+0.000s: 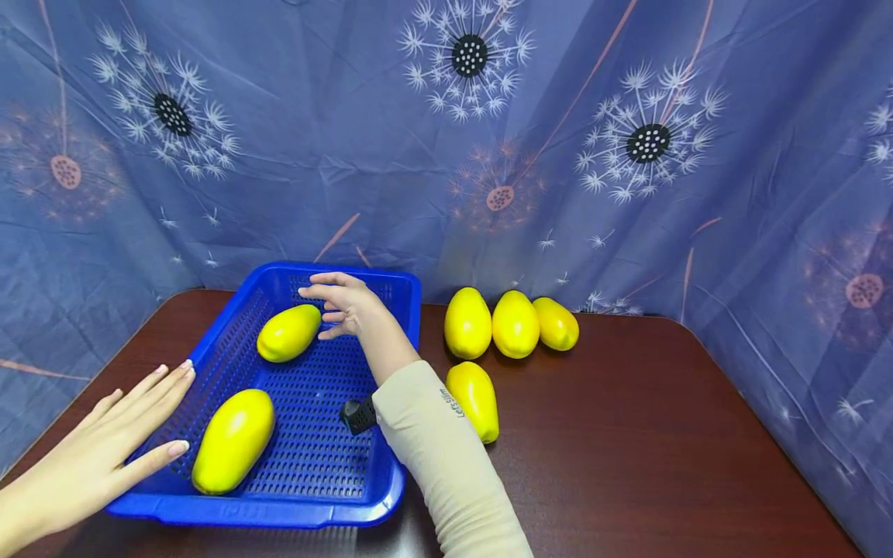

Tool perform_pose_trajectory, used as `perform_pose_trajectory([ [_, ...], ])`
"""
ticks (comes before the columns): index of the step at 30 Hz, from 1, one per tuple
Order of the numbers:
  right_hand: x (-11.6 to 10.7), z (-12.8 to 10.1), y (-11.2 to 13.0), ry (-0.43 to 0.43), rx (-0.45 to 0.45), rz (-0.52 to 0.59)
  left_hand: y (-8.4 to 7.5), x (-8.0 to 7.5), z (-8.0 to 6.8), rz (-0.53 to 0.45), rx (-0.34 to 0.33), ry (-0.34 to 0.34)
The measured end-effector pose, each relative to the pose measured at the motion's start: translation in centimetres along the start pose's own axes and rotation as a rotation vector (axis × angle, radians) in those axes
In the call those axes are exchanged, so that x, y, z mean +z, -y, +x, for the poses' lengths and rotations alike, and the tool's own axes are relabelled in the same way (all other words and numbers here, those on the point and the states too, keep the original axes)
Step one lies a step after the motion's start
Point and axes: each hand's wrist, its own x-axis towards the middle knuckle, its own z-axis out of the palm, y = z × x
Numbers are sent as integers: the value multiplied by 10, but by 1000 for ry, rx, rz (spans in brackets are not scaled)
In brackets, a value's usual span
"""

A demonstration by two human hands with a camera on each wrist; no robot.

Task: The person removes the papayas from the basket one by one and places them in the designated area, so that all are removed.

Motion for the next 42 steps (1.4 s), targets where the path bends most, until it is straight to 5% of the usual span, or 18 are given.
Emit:
perform_pose_trajectory([
  [19, 36, 19, -29, -108, 56, 44, -2, -1, -6, 2, -27, 23],
  [25, 39, 23, -38, -165, 39, -25, -1, -1, -3, -8, -43, 46],
  [42, 44, 39, -42, -23, 37, -244, -1, -1, 0, 3, -36, 25],
])
